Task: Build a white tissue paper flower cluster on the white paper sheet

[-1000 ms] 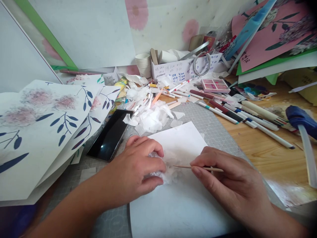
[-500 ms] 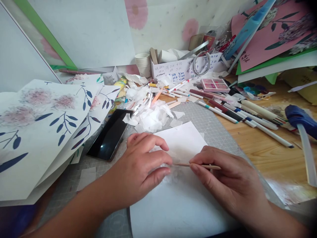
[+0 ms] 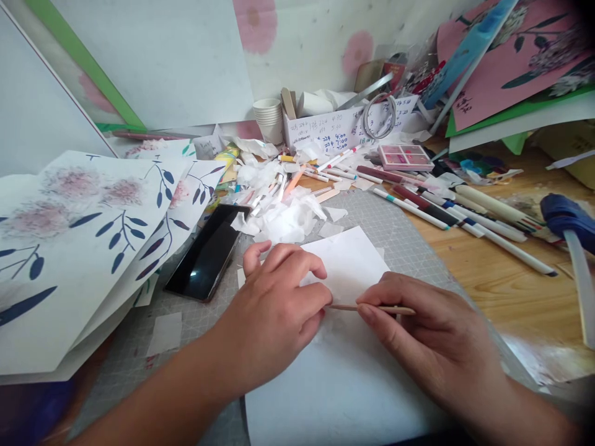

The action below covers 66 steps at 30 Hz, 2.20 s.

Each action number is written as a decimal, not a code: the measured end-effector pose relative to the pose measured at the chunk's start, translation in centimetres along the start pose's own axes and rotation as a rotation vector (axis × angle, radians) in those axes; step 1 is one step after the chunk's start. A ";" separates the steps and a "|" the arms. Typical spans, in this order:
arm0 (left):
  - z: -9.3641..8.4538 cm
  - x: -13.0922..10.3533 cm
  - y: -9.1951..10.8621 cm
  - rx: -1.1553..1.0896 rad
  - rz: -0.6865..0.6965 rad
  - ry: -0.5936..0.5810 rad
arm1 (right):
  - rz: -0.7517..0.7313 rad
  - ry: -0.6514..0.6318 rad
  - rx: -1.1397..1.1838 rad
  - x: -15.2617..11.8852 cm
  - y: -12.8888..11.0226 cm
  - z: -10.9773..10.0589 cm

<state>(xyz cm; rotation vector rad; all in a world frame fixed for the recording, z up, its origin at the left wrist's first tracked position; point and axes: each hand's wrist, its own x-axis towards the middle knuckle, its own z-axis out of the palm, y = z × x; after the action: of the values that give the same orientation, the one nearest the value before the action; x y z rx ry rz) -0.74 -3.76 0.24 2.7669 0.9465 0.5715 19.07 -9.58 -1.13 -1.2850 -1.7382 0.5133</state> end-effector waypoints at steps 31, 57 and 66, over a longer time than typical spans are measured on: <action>-1.5 -1.0 -1.0 -0.180 0.004 -0.170 | 0.061 -0.092 0.110 0.4 -0.3 -0.3; -1.5 -0.9 -1.4 -0.172 0.043 -0.223 | -0.011 -0.190 0.135 0.8 -0.7 -0.7; -2.1 -1.4 -1.6 -0.279 -0.054 -0.243 | 0.069 -0.051 0.155 0.5 -0.2 -0.5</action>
<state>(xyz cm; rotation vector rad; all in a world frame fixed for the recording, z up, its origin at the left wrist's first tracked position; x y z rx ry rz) -3.50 -3.30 1.28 2.4833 0.8155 0.3212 19.36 -9.30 -0.48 -1.2345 -1.6656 0.7122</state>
